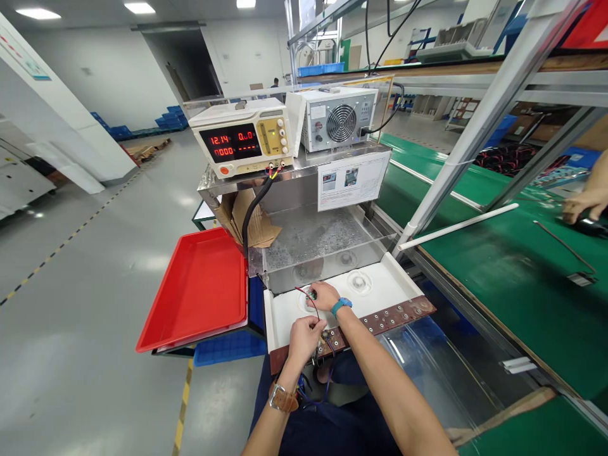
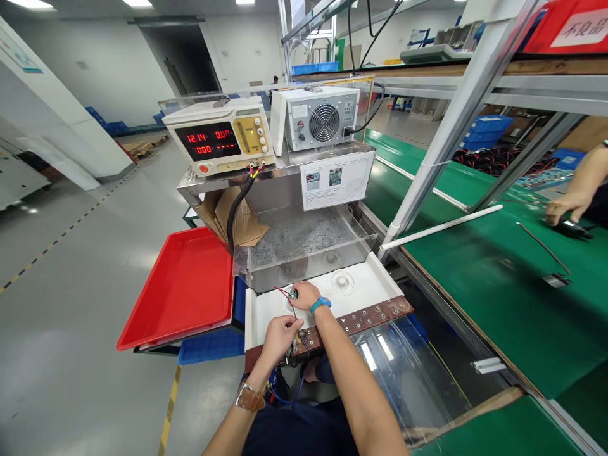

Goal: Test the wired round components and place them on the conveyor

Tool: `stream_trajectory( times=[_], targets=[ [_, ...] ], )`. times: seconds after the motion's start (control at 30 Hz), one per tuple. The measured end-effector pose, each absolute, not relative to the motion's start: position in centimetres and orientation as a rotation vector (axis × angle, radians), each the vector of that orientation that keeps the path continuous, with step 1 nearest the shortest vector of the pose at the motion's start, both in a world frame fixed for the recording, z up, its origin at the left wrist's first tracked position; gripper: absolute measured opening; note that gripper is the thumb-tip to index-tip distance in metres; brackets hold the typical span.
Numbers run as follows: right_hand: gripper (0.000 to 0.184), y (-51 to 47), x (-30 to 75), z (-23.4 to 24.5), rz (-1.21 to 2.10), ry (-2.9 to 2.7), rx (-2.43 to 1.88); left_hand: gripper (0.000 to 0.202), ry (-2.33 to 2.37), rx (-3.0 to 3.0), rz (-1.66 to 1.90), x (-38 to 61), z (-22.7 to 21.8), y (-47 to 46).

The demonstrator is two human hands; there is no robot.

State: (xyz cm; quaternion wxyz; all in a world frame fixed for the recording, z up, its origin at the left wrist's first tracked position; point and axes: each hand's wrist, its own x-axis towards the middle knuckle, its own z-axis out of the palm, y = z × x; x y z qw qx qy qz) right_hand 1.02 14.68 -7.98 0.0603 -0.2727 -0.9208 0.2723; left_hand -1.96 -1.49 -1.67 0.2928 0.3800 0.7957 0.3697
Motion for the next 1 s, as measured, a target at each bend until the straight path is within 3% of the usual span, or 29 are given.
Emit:
stream_trajectory(
  times=[1.0],
  targets=[
    [0.030, 14.68, 1.17, -7.20, 0.804, -2.836, -0.790, 0.029, 2.211, 0.949, 0.794, -1.61, -1.21, -1.24]
  ],
)
